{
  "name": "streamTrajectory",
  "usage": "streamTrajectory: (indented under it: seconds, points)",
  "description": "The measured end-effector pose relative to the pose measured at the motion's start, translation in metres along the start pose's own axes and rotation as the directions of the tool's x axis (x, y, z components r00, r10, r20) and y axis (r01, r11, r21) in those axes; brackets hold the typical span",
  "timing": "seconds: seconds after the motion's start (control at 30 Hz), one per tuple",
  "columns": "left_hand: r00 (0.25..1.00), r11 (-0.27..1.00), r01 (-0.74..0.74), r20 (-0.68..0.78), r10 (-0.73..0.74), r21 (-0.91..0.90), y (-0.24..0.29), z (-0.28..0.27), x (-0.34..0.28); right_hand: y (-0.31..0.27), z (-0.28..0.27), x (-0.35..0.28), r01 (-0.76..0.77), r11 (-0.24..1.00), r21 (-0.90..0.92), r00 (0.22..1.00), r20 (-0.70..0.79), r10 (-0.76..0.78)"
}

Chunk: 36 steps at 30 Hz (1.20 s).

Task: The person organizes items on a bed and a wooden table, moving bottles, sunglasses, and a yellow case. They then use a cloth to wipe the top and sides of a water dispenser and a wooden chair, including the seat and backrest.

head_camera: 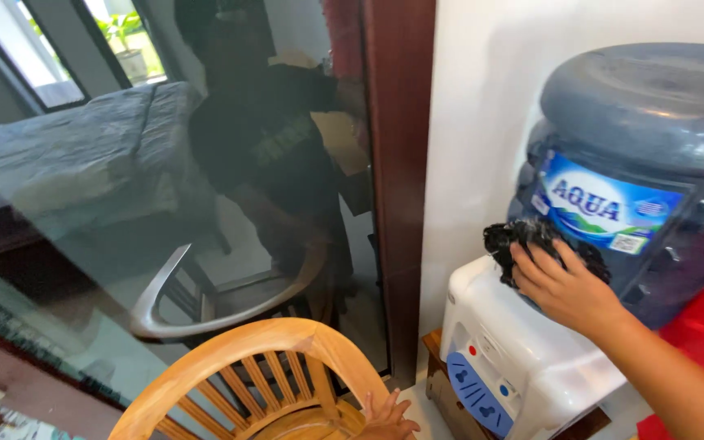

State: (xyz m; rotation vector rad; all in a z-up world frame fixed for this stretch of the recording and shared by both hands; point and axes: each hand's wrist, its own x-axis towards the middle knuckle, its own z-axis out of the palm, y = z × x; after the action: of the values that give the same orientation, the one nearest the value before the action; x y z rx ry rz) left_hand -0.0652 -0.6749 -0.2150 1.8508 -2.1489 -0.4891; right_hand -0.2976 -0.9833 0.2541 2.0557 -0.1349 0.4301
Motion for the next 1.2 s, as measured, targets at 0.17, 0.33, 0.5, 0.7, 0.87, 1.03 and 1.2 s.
streamTrajectory:
  seconds: [0.17,0.33,0.5,0.7,0.87,1.03,1.2]
  points:
    - [0.993,0.998,-0.011,-0.117,0.018,0.055,-0.003,0.011,0.009,0.073,-0.020,-0.032,-0.322,0.947,-0.005,0.938,-0.140,0.318]
    - [0.994,0.993,0.079,0.066,-0.085,0.085,0.005,-0.005,0.004,0.054,0.036,-0.082,-0.796,0.211,0.568,0.117,-0.197,0.973]
    - [0.941,0.984,0.175,0.291,-0.174,0.026,0.052,-0.086,0.000,-0.026,-0.002,-0.052,-0.573,0.103,0.813,0.048,-0.092,0.995]
    - [0.887,0.967,0.255,0.395,-0.238,0.010,0.080,-0.122,0.000,0.044,0.014,-0.067,-0.688,0.621,0.375,0.533,-0.319,0.784]
    - [0.911,0.966,0.257,0.334,-0.243,0.000,0.083,-0.121,-0.007,0.067,0.036,-0.094,-0.729,0.372,0.575,0.268,-0.260,0.928]
    - [0.916,0.964,0.266,0.304,-0.260,0.024,0.084,-0.118,-0.006,-0.022,0.043,-0.124,-0.697,-0.049,0.716,-0.067,0.003,0.998]
    - [0.908,0.961,0.274,0.320,-0.270,0.031,0.084,-0.119,-0.004,-0.030,0.012,-0.092,-0.710,0.190,0.678,0.213,-0.050,0.976]
